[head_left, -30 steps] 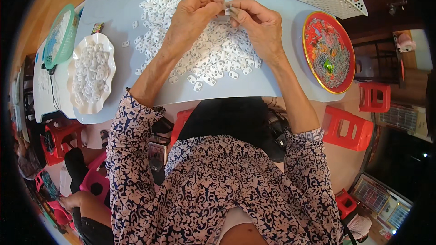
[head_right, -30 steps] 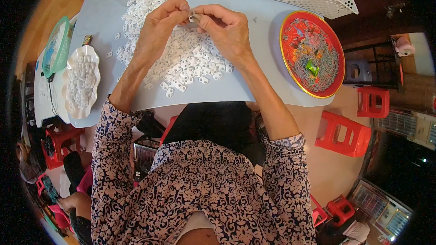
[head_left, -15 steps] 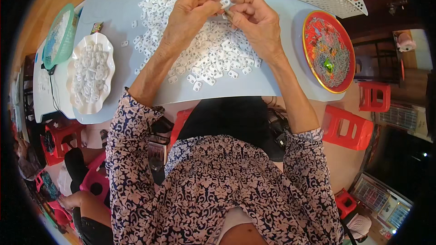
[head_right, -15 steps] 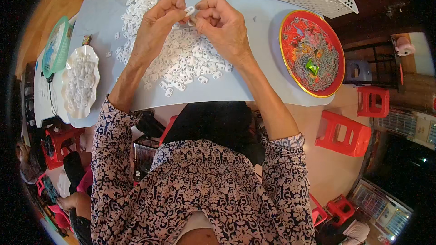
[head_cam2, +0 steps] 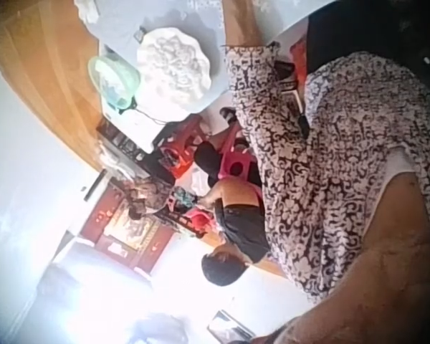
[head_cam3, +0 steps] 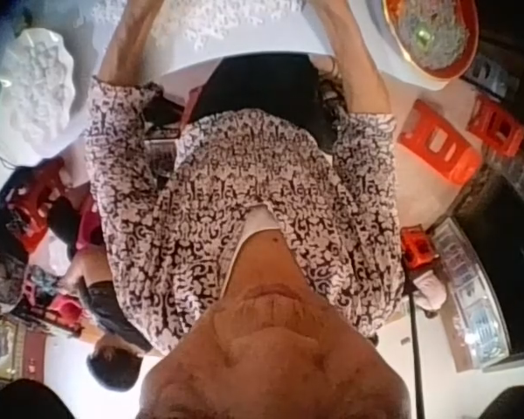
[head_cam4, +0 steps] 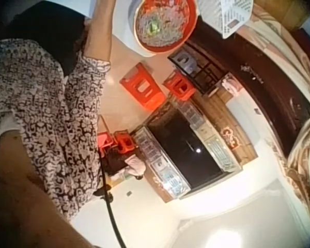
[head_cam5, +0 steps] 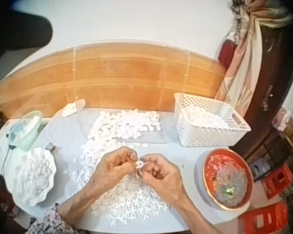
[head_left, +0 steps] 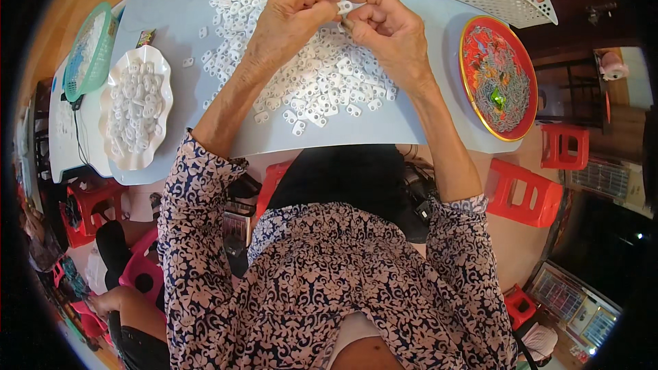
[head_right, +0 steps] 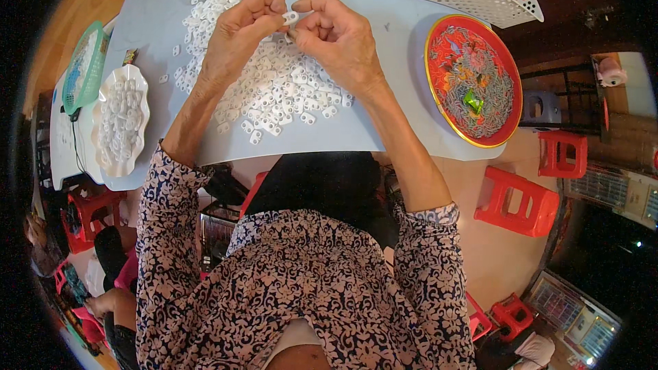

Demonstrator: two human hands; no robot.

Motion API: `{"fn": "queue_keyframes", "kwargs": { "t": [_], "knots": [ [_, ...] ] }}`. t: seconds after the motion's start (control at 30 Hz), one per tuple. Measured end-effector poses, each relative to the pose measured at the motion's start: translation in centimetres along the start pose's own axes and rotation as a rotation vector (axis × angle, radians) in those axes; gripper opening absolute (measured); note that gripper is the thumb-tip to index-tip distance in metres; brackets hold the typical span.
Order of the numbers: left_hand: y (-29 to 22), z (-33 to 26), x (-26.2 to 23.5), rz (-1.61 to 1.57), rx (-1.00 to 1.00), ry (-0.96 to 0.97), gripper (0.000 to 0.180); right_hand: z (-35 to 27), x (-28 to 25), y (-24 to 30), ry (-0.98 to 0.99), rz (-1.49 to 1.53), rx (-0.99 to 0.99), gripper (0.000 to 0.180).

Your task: Manually assembling small white plastic components at a table.

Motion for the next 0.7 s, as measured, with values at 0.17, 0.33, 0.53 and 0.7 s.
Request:
{"fn": "queue_keyframes", "kwargs": {
  "t": [0.17, 0.33, 0.53, 0.7],
  "knots": [
    [0.19, 0.01, 0.04, 0.015, 0.0, 0.017, 0.011, -0.04, 0.1, 0.02, 0.008, 0.025, -0.017, 0.03],
    [0.23, -0.14, 0.08, 0.072, -0.01, 0.023, 0.009, -0.05, 0.09, 0.24, -0.005, 0.001, -0.008, 0.03],
    [0.16, -0.09, 0.16, 0.1, -0.016, 0.032, 0.008, -0.08, 0.05, 0.21, -0.03, 0.016, -0.002, 0.027],
    [-0.02, 0.0, 0.47, 0.06, 0.0, 0.024, 0.007, 0.04, -0.16, -0.1, -0.032, 0.021, -0.013, 0.022]
  ]
}}
Point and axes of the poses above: each hand's wrist, its own z-axis towards the middle knuckle, its own x-axis out of the palm, y = z × x, the point moved 5 cm from there along z, towards the middle knuckle, and after that the axes turned 11 degrees about y, right-handed, at the moved point
